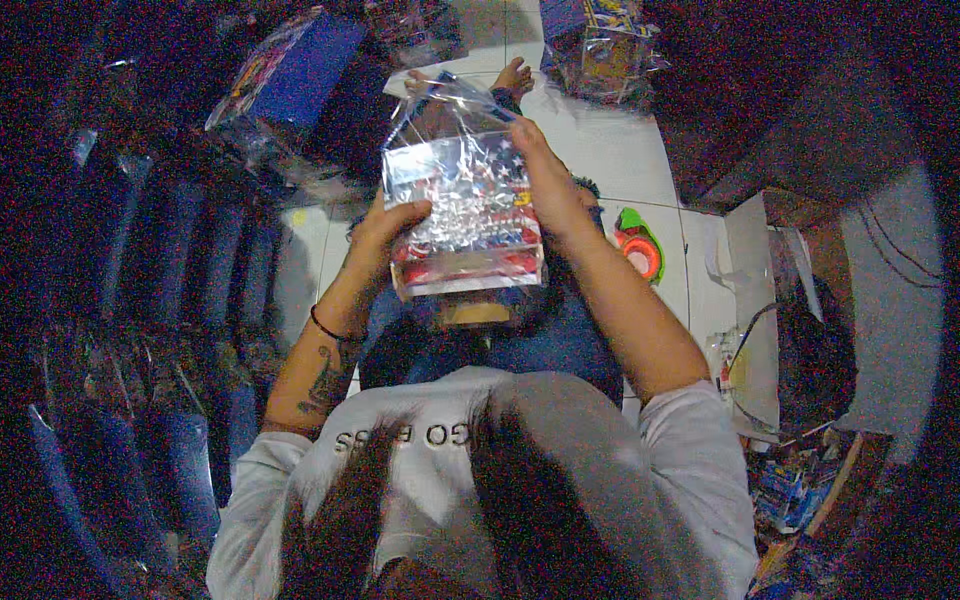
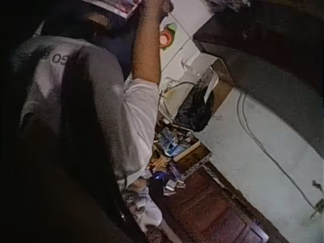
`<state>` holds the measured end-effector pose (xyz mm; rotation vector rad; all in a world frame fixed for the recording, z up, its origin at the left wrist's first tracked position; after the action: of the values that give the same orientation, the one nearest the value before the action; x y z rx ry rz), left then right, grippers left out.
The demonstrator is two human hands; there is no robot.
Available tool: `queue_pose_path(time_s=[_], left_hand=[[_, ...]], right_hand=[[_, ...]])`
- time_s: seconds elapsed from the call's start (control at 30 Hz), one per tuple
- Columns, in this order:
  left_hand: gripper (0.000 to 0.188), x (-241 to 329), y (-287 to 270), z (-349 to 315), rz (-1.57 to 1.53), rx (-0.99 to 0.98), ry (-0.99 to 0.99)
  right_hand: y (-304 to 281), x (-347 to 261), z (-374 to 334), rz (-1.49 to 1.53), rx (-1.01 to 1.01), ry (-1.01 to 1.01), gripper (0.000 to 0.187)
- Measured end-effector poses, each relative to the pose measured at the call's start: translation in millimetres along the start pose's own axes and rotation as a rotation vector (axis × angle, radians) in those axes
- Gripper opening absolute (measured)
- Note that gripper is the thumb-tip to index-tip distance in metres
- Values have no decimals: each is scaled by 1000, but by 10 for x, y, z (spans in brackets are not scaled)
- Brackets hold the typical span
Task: The person sits on the floor and wraps several toy boxes in clear plastic film. They use a handheld tape dispenser to apply tape to seal the plastic around each box, then place the wrapped items aside and pick up the next one.
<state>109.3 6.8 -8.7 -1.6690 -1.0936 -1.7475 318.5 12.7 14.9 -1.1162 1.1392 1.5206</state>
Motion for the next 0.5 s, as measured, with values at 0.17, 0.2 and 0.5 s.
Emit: queue_pose_path(time_s=[0.17, 0.2, 0.5], left_hand=[[100, -38, -37, 2, -83, 35, 2], [100, -27, -24, 10, -121, 7, 55], [109, 326, -43, 32, 968, 115, 403]], right_hand=[[94, -451, 433, -1234, 60, -335, 68], [126, -541, 516, -1278, -8, -290, 67], [309, -1765, 231, -1021, -244, -287, 47]])
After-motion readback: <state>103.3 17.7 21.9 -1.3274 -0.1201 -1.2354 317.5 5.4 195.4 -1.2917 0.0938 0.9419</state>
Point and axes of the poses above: each hand's wrist, its own z-axis towards the middle knuckle, its own y-axis out of the palm, x = y × z, the point moved 2 cm from there along z, towards the middle knuckle, and after that the axes turned 14 degrees about -x, right-handed, at the moved point
